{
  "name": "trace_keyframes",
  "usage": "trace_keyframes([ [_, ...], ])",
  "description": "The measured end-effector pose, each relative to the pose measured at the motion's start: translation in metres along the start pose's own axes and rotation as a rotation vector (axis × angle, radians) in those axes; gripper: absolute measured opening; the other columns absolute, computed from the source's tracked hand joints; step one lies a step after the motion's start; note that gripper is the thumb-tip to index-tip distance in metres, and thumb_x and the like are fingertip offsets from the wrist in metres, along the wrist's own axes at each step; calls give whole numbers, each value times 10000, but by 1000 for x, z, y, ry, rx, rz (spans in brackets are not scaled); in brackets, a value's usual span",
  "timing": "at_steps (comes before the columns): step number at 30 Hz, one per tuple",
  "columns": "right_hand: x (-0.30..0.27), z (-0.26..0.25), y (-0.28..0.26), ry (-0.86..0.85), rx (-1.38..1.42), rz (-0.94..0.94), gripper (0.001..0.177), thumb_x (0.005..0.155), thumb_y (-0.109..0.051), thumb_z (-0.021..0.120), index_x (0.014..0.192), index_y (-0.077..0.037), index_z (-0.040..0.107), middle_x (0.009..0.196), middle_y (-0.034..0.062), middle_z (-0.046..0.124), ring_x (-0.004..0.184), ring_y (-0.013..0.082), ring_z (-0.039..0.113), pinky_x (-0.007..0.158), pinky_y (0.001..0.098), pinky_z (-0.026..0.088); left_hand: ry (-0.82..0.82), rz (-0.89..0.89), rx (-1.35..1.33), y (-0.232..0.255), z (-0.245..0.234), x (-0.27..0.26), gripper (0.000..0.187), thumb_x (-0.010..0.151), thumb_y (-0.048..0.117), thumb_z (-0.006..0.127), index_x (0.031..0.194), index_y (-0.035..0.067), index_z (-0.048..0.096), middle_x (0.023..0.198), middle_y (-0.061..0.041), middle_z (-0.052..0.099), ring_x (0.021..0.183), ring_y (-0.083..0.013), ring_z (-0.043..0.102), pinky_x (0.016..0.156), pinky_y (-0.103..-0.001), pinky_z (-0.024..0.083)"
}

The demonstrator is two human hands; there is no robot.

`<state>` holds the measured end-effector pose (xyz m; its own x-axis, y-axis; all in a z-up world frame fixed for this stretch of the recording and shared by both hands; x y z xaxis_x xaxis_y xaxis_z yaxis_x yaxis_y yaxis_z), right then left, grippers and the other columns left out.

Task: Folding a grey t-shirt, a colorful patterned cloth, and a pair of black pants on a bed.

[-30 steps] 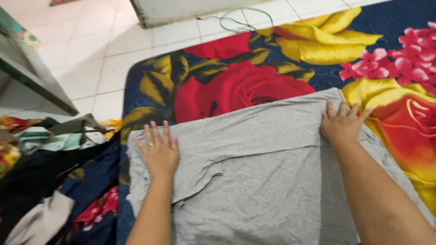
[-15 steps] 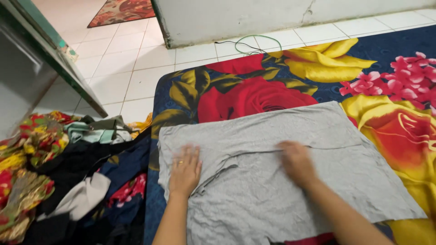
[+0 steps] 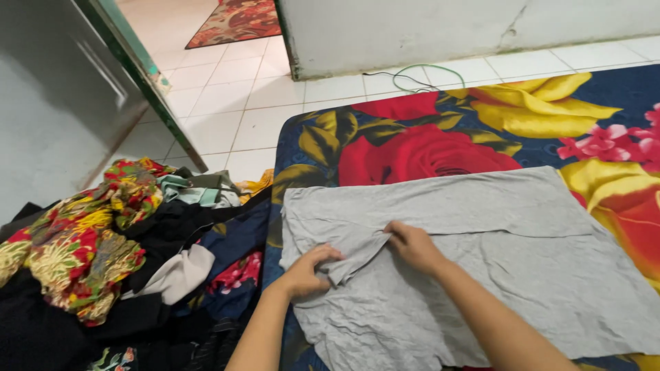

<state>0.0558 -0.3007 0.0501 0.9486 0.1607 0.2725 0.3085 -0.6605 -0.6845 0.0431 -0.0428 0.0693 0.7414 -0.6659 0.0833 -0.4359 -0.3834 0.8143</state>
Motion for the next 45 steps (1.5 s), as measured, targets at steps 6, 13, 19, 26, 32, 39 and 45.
trace_keyframes([
  [6, 10, 2, 4, -260, 357, 207, 243, 843, -76, 742, 1077, -75, 676, 860, 50, 685, 781, 157, 680, 722, 310, 567, 211, -120, -89, -75, 1, 8, 209, 852, 217, 770, 975, 51, 735, 1024, -82, 710, 1046, -226, 604, 889, -335, 484],
  [13, 49, -3, 21, -185, 153, 36, 276, 789, -110, 822, 1038, -53, 718, 842, 5, 692, 781, 94, 650, 714, 291, 540, 660, -302, -54, -78, -51, 39, 417, 1013, 373, 644, 826, 1, 668, 656, -155, 572, 598, -224, 542, 592, -404, 440],
  [19, 67, 32, 75, -108, 231, 308, 305, 906, -340, 726, 1005, -58, 666, 786, 99, 676, 738, 210, 618, 679, 375, 508, 800, -538, 284, -117, -58, 69, 598, 1024, 553, 525, 849, 12, 712, 890, -262, 695, 869, -474, 660, 743, -554, 496],
  [26, 58, 44, 64, 96, -183, 409, 429, 960, -483, 620, 980, -60, 690, 889, 217, 721, 878, 419, 691, 768, 526, 524, 673, -658, 243, -81, -70, 57, 591, 951, 623, 530, 1000, 74, 743, 1011, -253, 722, 996, -473, 672, 843, -561, 525],
  [32, 54, 43, 31, 111, -295, 442, 369, 1001, -438, 558, 1126, -91, 564, 860, 201, 730, 841, 437, 703, 727, 571, 521, 591, -699, 458, -78, -74, 61, 480, 909, 572, 632, 995, 107, 716, 1000, -212, 740, 986, -446, 693, 832, -538, 545],
  [39, 68, 12, 115, 12, 523, 250, 331, 965, -226, 683, 1258, -90, 609, 923, 209, 638, 807, 374, 685, 723, 460, 542, 738, -465, 971, -31, -66, 90, 462, 941, 413, 603, 1278, 99, 640, 1297, -120, 687, 1279, -311, 597, 1068, -554, 412],
  [45, -19, -195, 178, 553, -529, 545, 491, 945, -212, 635, 1423, -121, 566, 1413, 183, 584, 1305, 423, 513, 1090, 509, 425, 555, -97, 1192, -44, -55, 139, 583, 947, 558, 528, 1326, 125, 625, 1360, -108, 619, 1337, -280, 523, 1120, -589, 342],
])
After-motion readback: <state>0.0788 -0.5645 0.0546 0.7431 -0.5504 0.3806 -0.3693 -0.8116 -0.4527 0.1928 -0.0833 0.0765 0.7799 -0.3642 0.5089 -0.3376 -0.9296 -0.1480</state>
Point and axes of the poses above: each hand's wrist, its own x-axis towards the middle knuckle, its own z-axis out of the palm, y = z × x, the point moved 7 cm from there along x, towards the middle knuckle
